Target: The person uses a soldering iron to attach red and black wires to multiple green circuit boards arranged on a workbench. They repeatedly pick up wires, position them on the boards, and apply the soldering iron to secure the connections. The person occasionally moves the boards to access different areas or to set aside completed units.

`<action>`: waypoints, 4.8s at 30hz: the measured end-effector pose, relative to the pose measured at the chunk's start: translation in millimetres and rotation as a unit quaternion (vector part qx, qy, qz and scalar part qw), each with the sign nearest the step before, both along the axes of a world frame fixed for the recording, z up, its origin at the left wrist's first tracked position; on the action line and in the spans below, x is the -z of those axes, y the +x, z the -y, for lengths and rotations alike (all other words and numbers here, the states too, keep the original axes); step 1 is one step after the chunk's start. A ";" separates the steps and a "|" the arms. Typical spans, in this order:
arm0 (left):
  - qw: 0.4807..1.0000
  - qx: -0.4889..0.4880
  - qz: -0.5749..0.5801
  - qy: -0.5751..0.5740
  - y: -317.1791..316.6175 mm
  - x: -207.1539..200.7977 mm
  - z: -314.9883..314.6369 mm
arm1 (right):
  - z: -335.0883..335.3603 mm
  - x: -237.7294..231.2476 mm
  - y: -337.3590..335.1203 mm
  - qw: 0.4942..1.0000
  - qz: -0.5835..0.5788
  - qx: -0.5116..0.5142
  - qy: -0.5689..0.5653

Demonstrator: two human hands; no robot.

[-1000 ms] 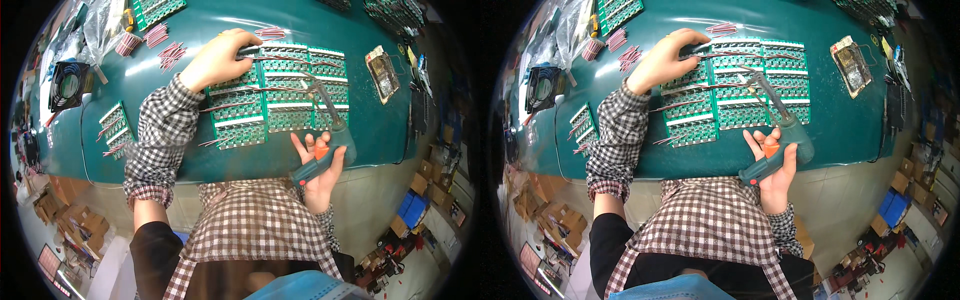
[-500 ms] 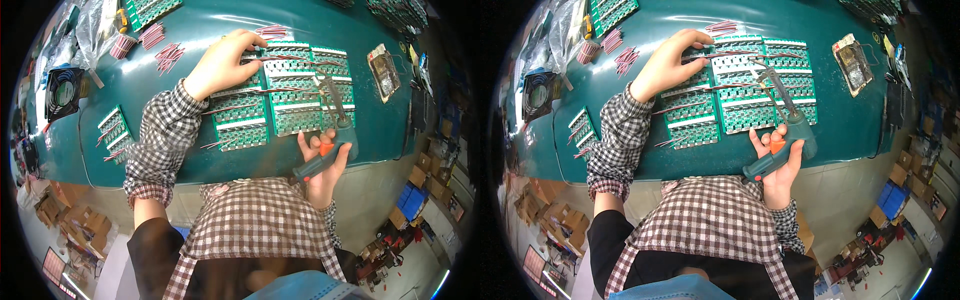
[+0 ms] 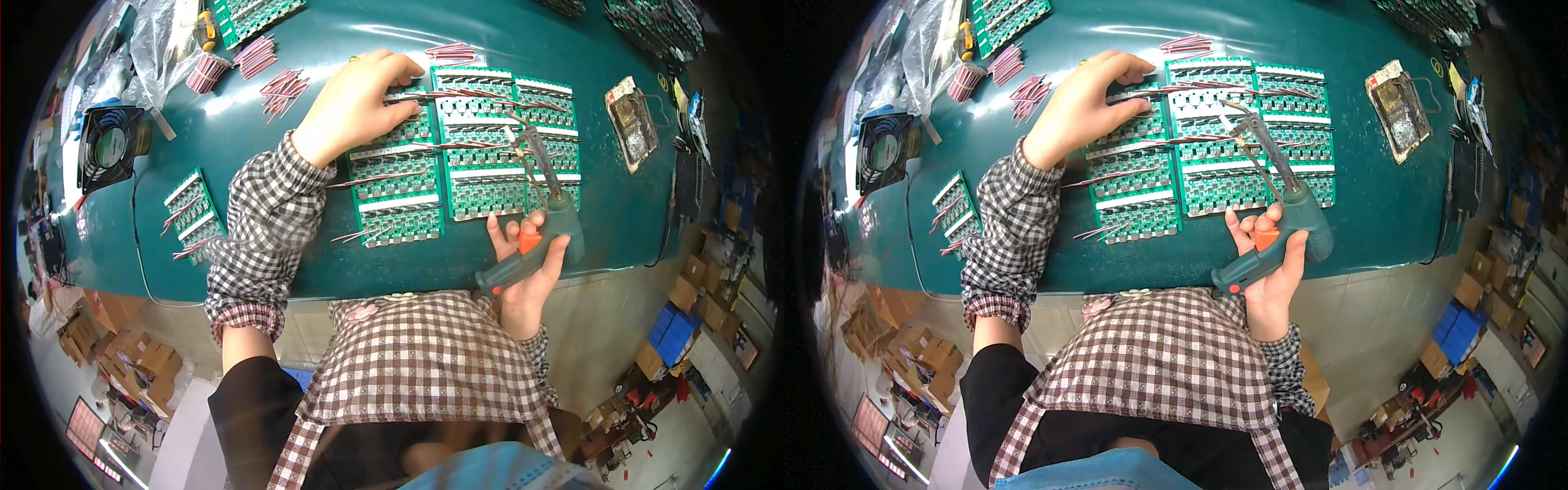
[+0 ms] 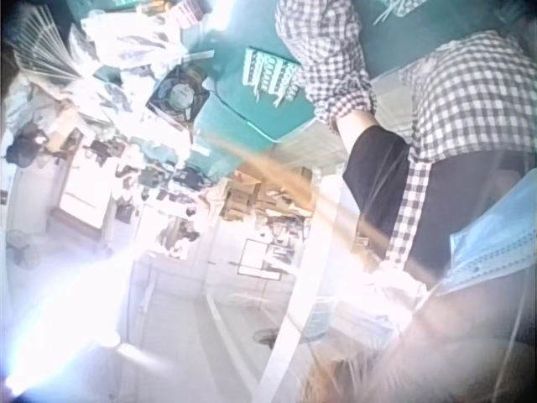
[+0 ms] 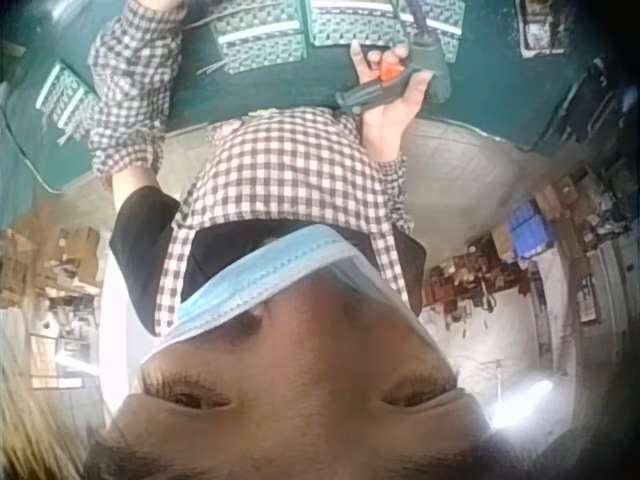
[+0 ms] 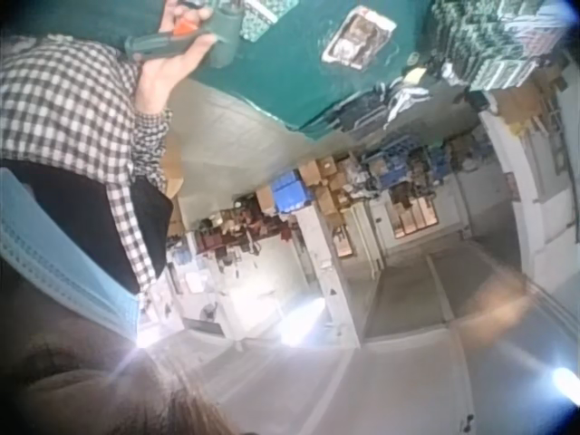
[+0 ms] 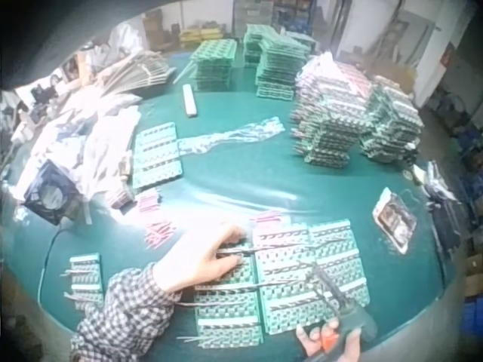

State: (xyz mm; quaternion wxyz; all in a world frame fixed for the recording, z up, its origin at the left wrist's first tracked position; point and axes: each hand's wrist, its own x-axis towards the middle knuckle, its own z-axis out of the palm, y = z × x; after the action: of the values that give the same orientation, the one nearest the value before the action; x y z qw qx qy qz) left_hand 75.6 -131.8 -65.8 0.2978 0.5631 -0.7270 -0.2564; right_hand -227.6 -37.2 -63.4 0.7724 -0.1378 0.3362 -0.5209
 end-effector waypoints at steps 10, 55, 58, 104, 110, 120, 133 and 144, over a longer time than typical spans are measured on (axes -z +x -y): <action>0.999 0.019 0.011 -0.025 -15.0 0.5 9.2 | -4.4 2.3 3.7 0.999 -0.044 0.000 -0.022; 0.994 0.023 0.108 0.012 -46.1 -16.4 -115.8 | -4.8 -4.9 5.4 0.998 -0.047 0.029 0.002; 0.991 0.041 0.125 0.022 -46.6 -21.4 -111.5 | 0.2 -6.4 -16.2 1.000 -0.009 0.021 -0.011; 0.998 0.015 0.044 0.052 -31.5 -17.0 -122.3 | 191.8 8.7 103.8 0.501 -0.653 -0.131 -0.552; 0.997 0.026 0.037 0.057 -28.2 -21.7 -119.2 | 197.6 7.0 98.2 0.496 -0.637 -0.152 -0.570; 0.997 0.027 0.038 0.067 -26.8 -26.2 -123.8 | 197.4 5.8 95.9 0.504 -0.597 -0.156 -0.604; 0.998 0.036 0.016 0.041 -33.9 -20.2 -117.8 | 195.7 10.2 95.8 0.516 -0.598 -0.159 -0.593; 0.999 0.004 0.014 0.040 -36.3 -19.0 -124.4 | 197.1 7.8 93.9 0.527 -0.597 -0.193 -0.573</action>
State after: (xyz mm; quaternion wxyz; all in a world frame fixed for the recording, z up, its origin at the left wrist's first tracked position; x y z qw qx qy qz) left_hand 39.3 -7.4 -46.8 0.2635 0.5756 -0.7223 -0.2786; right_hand -133.7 -234.4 -71.3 0.2276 -0.8911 0.3137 -0.2361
